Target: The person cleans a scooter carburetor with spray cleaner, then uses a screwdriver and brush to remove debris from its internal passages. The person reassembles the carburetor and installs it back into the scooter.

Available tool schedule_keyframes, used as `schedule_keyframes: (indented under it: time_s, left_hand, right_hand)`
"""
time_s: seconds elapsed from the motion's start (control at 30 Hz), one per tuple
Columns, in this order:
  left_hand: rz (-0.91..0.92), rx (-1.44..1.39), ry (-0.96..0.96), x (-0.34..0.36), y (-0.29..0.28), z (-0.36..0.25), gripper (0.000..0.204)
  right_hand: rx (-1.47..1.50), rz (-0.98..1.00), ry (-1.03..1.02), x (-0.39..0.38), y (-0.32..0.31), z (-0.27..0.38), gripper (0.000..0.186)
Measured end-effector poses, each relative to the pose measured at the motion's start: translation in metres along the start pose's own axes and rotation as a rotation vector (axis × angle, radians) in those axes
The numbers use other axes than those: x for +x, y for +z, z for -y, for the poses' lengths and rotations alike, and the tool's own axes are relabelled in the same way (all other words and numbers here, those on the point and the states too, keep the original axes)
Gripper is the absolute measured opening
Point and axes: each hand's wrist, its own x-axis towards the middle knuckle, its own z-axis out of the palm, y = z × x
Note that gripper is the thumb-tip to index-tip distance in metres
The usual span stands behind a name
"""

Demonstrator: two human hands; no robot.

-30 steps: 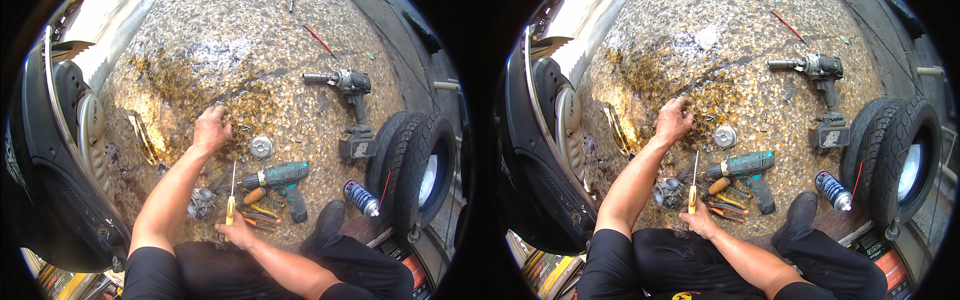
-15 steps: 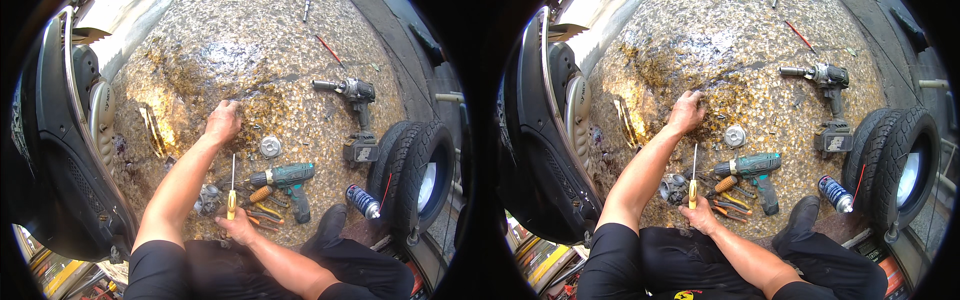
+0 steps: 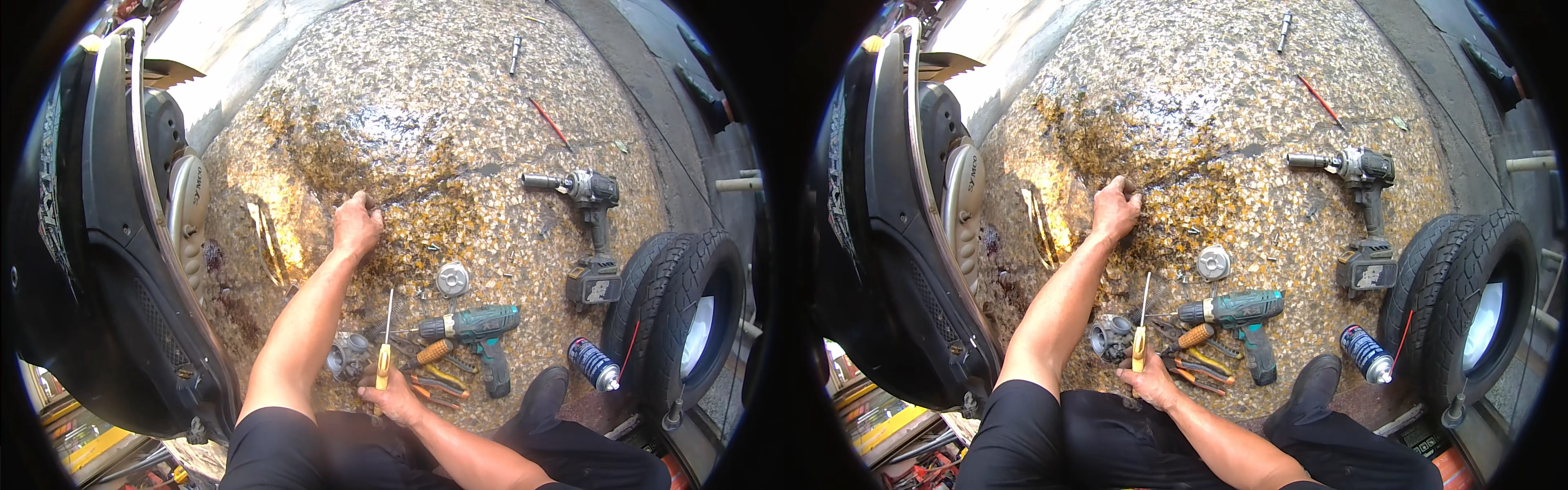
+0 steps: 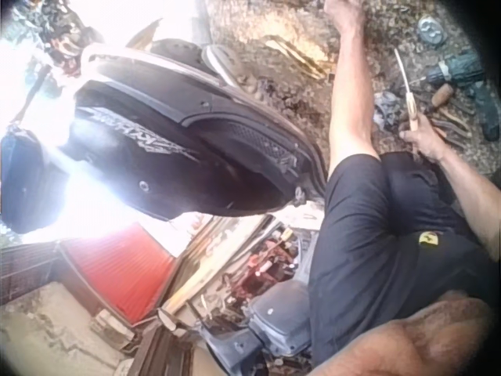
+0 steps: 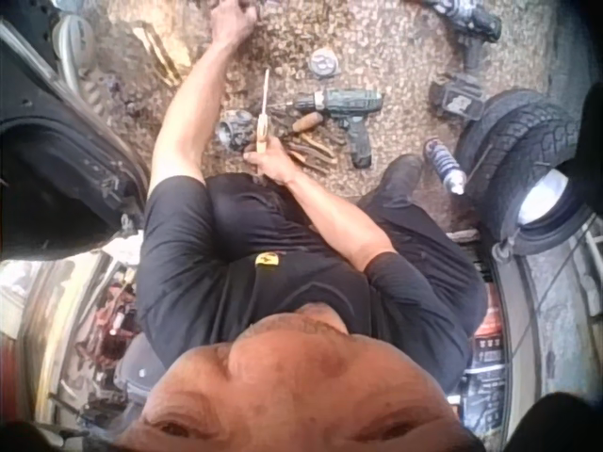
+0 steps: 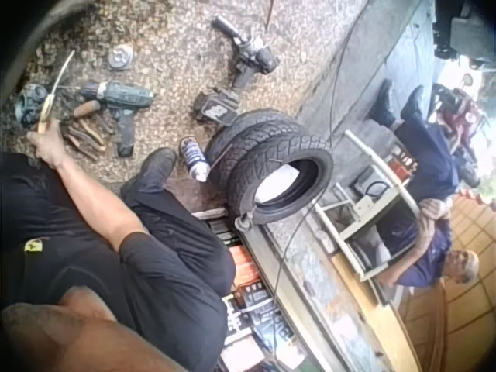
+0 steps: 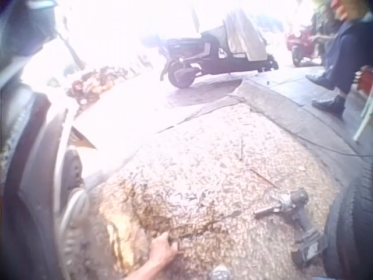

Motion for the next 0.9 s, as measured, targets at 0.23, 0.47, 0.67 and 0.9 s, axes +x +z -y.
schedule_keyframes:
  time_s: [0.23, 0.47, 0.67, 0.9]
  left_hand:
    - [0.006, -0.143, -0.15, -0.006, -0.013, 0.017, 0.016]
    - [0.129, -0.206, -0.186, -0.024, -0.012, 0.028, 0.019]
    - [0.337, -0.877, -0.377, -0.039, -0.018, 0.032, 0.012]
    - [0.257, -1.061, -0.5, -0.056, -0.059, 0.009, 0.018]
  right_hand:
    - [0.036, 0.01, 0.028, -0.002, 0.001, -0.003, 0.049]
    - [0.004, 0.025, -0.051, -0.003, 0.006, -0.004, 0.04]
    - [0.003, 0.155, 0.053, -0.011, 0.016, 0.001, 0.033]
    - [-0.287, 0.184, -0.095, -0.021, 0.029, 0.016, 0.035]
